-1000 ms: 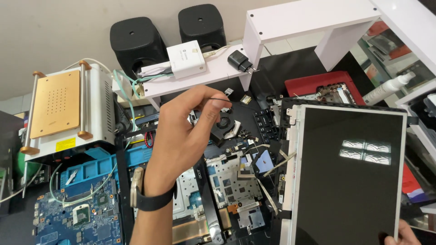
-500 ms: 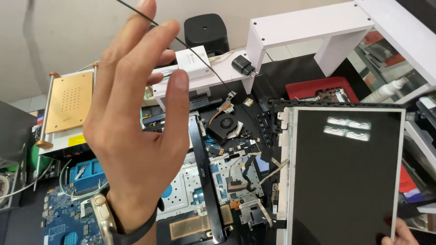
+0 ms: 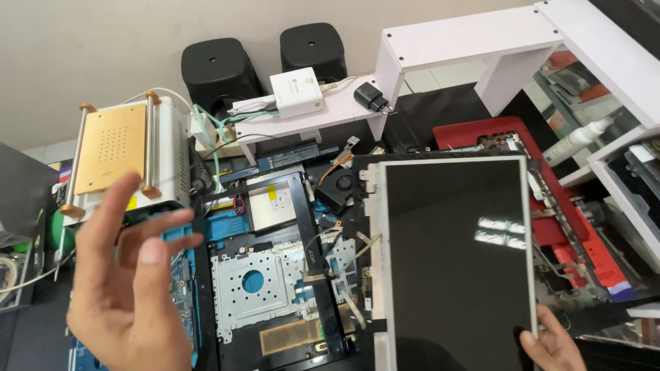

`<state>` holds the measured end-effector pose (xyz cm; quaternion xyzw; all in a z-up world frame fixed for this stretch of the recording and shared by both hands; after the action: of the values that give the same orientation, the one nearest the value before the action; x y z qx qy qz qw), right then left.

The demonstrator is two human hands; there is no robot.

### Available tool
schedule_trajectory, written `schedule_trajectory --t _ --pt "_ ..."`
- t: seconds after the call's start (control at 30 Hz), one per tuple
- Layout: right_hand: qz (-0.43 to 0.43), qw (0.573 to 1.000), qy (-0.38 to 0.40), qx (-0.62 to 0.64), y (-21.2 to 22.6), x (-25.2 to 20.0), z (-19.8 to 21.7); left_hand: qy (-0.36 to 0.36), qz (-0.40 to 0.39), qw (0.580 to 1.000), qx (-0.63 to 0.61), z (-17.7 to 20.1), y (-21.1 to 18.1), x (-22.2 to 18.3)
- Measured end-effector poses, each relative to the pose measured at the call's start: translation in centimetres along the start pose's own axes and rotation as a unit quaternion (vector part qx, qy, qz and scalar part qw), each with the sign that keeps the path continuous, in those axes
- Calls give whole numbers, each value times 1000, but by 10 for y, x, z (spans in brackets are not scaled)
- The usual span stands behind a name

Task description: The person works at a repair bench on a partially disassembled laptop. They lift and reposition the laptop's rear cover and screen assembly, peel adhesive tape strips from the inside of the cover, and manipulate a flat ribbon cable and small connectors along the panel edge by hand.

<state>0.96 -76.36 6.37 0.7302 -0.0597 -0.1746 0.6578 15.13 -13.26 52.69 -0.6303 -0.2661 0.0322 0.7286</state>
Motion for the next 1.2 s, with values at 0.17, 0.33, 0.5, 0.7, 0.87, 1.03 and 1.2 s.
schedule_trajectory --t 0.17,0.33,0.5,0.7,0.87,1.03,1.2 --pt "-66 990 106 59 83 -1 -171 -91 116 987 56 73 110 -46" --pt "-111 981 156 21 75 3 -240 -141 174 968 111 128 180 -95" --pt "-124 977 172 -11 68 1 -286 -147 260 942 153 151 213 -121" --pt "-176 962 201 -61 65 -7 -314 -108 323 923 176 136 248 -157" --pt "-167 953 241 -78 90 -15 -344 -62 363 904 217 106 269 -178" --pt "-184 959 185 -113 76 -11 -332 -57 363 902 225 92 285 -190" --pt "-135 957 229 -113 76 -10 -338 -53 340 902 260 87 297 -198"
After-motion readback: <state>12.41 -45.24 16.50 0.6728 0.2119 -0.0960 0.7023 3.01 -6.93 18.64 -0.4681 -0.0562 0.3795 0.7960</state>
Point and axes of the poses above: each hand's wrist, its own x-axis towards the middle knuckle, its own z-axis out of the back of the hand, y = z × x, the point moved 9 cm from there along x, towards the middle knuckle, and after that the axes turned 9 degrees about z, right-handed, at the moved point
